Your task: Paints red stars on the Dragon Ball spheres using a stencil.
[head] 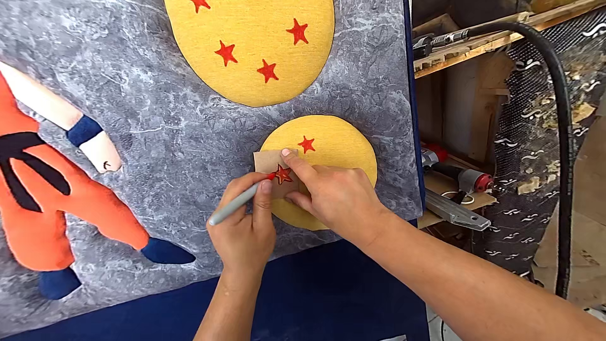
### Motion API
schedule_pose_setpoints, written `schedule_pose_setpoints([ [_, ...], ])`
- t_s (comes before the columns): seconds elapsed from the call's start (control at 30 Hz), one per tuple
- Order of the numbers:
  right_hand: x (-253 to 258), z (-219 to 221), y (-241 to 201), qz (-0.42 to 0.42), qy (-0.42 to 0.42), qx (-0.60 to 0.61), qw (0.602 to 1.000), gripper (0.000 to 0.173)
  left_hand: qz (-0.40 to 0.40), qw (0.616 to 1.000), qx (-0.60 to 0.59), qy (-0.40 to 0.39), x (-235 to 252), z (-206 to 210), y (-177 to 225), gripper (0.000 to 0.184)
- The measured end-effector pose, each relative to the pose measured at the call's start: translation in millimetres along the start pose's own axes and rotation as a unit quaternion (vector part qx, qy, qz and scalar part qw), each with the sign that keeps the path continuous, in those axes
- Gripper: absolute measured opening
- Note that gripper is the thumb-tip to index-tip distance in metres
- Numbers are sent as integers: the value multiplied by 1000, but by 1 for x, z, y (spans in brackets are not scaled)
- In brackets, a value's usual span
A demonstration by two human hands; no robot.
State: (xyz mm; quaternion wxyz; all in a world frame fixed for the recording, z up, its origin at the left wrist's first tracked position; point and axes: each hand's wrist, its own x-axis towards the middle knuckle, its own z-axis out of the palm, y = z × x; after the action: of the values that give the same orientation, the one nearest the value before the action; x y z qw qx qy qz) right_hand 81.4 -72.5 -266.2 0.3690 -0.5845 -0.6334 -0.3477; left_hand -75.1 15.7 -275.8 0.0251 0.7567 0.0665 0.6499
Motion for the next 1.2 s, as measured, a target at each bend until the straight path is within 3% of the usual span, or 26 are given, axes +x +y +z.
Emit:
schedule_pose_setpoints([
  [0.1, 0, 1, 1, -1, 4, -1, 1000, 61, 18, 1000, -19, -17, -3, 3, 0, 19],
  [0.33, 0, 1, 1, -6, 3, -5, 1000, 62, 8, 1000, -1, 21, -8, 9, 3, 20],
  [0.73, -1, 0, 1, -4, 5, -8, 1000, 62, -51, 996, -14, 77, -9, 18, 10, 20],
  [1.2, -1, 0, 0, -5, 5, -9, 1000, 63, -6, 998, -2, 57, -3, 16, 3, 22],
])
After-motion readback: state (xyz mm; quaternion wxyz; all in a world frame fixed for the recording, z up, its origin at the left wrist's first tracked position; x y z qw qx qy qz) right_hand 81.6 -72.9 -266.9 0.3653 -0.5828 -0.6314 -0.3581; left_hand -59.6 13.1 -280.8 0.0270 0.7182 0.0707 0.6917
